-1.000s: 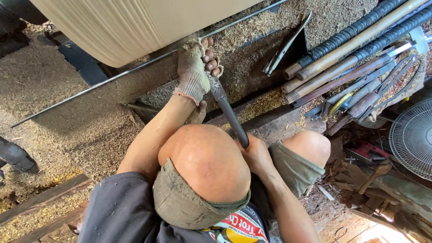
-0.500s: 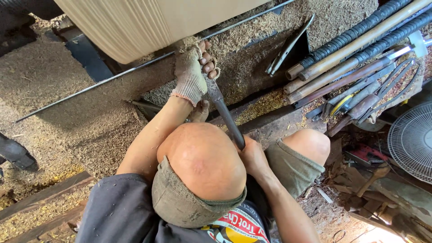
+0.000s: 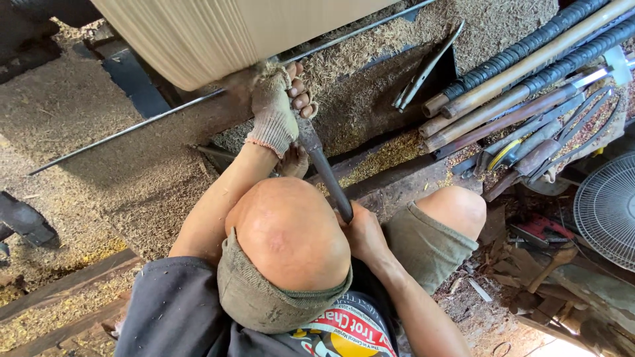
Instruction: The person shapes a large wooden bowl blank spinning on a lathe, holding a chisel with both hands and pressing it against the rotating wood to remove material, producing flying shavings. Near the end they stop the lathe and run a hand over the carved wooden surface.
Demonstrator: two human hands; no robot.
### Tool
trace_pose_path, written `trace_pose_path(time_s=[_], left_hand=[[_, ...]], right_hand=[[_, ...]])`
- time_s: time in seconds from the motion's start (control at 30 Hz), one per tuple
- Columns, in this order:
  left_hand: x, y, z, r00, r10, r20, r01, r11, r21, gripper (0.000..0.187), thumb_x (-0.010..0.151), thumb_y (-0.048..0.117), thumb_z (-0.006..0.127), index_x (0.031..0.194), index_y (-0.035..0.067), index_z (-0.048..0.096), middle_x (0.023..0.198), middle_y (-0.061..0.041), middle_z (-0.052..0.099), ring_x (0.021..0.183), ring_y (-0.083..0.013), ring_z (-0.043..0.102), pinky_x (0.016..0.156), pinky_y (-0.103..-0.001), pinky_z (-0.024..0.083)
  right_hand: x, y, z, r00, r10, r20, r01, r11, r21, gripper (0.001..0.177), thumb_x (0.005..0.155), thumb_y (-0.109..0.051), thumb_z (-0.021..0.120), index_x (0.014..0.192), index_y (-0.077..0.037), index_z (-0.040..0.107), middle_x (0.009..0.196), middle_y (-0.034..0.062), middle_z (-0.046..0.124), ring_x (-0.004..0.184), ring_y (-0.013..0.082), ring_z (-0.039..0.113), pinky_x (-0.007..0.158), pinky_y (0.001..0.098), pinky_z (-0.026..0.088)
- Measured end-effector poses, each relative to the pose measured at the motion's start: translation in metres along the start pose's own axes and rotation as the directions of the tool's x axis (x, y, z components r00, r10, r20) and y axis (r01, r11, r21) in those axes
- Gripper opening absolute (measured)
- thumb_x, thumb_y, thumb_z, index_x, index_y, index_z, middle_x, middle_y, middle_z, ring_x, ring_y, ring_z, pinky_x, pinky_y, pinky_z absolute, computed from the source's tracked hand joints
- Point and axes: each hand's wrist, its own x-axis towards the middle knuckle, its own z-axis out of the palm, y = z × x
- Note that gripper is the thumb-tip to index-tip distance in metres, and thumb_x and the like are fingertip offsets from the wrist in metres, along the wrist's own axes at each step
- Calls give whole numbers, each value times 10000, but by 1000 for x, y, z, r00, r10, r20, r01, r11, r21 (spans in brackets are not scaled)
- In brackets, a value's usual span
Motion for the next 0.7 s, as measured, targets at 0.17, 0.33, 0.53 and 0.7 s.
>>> trace_pose_path(time_s=[0.17,0.33,0.53,0.7], left_hand=[[7,-2,-13,998,-23,62,24,999,-27,167,1017,300,608,1040,139,573,602,53,374,493,-136,387,463,-354,330],[-5,5,-8,999,-39,29,40,999,-18,179,1013,295,607,1045,121,579,600,48,378,486,-143,385,457,-356,326],[-12,4,-14,1000,1,28,0,999,-33,185,1038,300,625,1058,117,607,619,60,392,510,-121,387,470,-332,334],[-18,9,-14,1000,12,20,-12,1000,-18,184,1037,292,612,1040,109,603,619,52,398,507,-125,393,461,-338,333]], right_hand=[[-2,-7,2,1000,18,-3,-18,1000,-8,221,894,-190,712,864,13,630,716,192,646,683,184,564,682,389,549],[-1,2,8,999,-30,11,30,1000,-4,167,897,-161,687,924,-2,644,770,190,687,708,204,632,710,390,556],[-9,-10,3,990,-100,97,97,994,42,293,1005,-307,602,1065,-21,624,880,208,733,802,310,732,704,429,541],[-11,-12,6,992,-84,91,83,996,11,373,1023,-395,556,1075,-32,624,882,218,738,849,349,745,685,443,545]])
